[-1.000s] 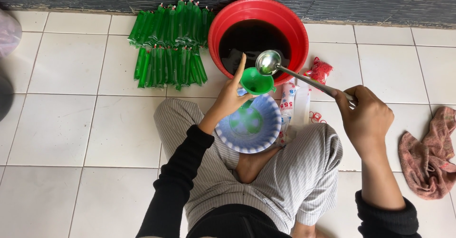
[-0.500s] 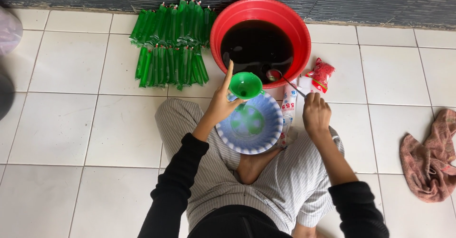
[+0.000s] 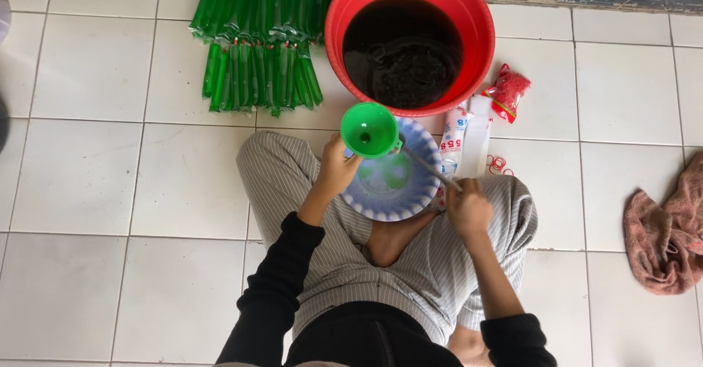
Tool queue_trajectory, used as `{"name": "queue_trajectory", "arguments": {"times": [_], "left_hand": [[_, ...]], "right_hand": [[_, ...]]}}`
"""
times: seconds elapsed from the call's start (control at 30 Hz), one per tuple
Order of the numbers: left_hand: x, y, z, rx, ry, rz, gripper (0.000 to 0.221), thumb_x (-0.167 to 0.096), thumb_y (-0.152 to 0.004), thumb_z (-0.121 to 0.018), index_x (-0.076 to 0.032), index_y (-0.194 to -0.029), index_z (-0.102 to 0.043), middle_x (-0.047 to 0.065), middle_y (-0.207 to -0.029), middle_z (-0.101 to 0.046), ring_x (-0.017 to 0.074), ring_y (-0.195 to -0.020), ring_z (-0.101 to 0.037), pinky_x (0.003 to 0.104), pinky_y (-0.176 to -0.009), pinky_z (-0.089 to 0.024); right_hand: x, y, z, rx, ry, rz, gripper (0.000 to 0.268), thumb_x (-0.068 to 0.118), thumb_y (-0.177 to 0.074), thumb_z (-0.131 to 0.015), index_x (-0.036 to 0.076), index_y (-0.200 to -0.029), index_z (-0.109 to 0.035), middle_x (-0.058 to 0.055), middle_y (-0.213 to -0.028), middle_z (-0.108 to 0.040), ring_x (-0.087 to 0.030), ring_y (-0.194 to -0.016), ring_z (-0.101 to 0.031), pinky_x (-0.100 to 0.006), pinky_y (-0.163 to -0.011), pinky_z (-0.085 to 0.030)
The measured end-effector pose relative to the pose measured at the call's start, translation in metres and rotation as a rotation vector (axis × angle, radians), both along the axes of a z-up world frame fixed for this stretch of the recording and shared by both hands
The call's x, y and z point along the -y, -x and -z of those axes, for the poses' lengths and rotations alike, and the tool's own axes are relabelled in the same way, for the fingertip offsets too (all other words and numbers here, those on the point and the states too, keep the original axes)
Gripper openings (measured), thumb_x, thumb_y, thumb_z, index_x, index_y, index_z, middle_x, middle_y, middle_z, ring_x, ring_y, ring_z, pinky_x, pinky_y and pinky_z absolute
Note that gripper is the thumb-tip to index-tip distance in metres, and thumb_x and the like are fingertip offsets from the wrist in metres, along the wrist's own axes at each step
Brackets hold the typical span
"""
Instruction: The person fills small plastic bags with a dark liquid from a bucket using a funnel and ladle, then ties each bag shut with a rubber band.
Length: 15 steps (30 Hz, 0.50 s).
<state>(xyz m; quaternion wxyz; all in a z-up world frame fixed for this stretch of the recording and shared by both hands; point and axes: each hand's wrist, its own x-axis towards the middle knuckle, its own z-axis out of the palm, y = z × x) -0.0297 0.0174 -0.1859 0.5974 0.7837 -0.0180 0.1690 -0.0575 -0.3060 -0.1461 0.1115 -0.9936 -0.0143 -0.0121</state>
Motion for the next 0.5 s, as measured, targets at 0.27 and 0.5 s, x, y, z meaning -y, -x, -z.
{"name": "queue_trajectory", "arguments": {"times": [0.27,0.5], "left_hand": [[0.022,0.014,-0.048,0.062,-0.031,0.015,0.031,-0.008,-0.093,-0.074,-0.015,-0.124,-0.071,0.004,-0.105,-0.075,0.0261,-0.101,-0.069,0.051,-0.102,-0.045],[0.04,0.026,-0.049,0.055,-0.088,0.126,0.039,-0.013,-0.092,-0.076,-0.022,-0.13,-0.069,-0.001,-0.105,-0.076,0.0166,-0.089,-0.071,0.05,-0.104,-0.041]], "right_hand": [[-0.029,-0.01,0.032,0.122,-0.014,-0.098,0.023,0.035,-0.102,-0.059,0.016,-0.11,-0.071,-0.005,-0.101,-0.064,-0.029,-0.1,-0.065,-0.047,-0.089,-0.039],[-0.073,-0.031,-0.077,-0.183,-1.014,-0.037,0.024,0.03,-0.106,-0.061,0.015,-0.105,-0.079,-0.001,-0.079,-0.068,-0.01,-0.086,-0.055,-0.029,-0.083,-0.044]]}}
